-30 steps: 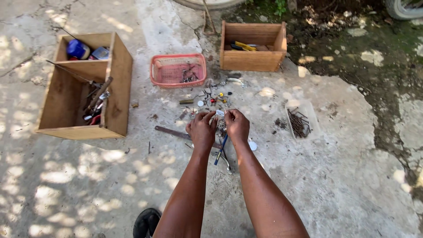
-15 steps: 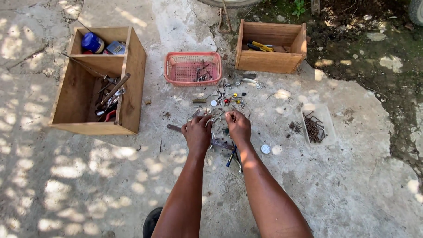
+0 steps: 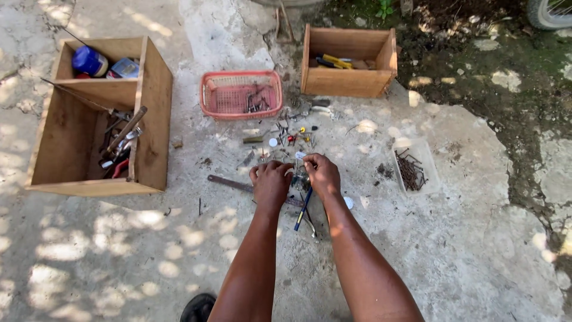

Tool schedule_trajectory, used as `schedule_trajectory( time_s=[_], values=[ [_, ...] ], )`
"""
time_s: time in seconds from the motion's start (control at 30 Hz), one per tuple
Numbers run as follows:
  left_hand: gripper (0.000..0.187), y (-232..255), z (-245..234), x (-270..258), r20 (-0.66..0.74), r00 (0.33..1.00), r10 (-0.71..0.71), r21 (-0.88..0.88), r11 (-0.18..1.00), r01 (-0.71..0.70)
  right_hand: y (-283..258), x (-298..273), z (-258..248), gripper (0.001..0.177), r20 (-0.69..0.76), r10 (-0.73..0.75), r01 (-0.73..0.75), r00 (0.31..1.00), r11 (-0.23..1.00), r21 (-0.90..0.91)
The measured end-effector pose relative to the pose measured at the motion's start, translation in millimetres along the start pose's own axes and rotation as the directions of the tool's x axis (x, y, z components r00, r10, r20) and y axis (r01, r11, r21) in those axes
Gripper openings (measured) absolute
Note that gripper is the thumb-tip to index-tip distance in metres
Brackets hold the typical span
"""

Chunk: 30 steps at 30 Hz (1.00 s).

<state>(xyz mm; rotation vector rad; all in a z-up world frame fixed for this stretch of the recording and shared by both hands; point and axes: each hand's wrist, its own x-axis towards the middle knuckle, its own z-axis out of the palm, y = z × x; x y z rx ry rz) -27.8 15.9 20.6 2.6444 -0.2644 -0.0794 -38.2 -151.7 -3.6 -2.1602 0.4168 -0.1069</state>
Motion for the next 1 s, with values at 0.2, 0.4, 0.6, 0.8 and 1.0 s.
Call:
schedule_trajectory(
  time_s=[0.2,0.4,0.6,0.8,1.0],
  values=[
    [0.03,12,11,-3,0.076,0.997,0.021,0.054,0.998,-0.025,22,-6,-12,0.016,-0.032,-0.162,0.141,0.986,0.927,-0.349],
    [0.037,19,19,2,0.086,0.996,0.014,0.077,0.997,-0.021,28,-5,-15,0.016,-0.009,-0.179,0.166,0.984,0.925,-0.341],
    [0.035,24,28,11,0.063,0.998,0.024,0.057,0.998,-0.028,32,-3,-12,0.018,-0.013,-0.238,0.217,0.971,0.906,-0.362],
    [0.035,23,35,21,-0.025,0.999,0.034,0.064,0.997,-0.032,21,3,-6,0.024,-0.014,-0.178,0.153,0.984,0.882,-0.446],
    [0.033,9,37,32,-0.193,0.978,0.084,0.065,0.995,-0.073,15,18,11,0.023,-0.028,-0.214,0.177,0.976,0.869,-0.462]
  ],
)
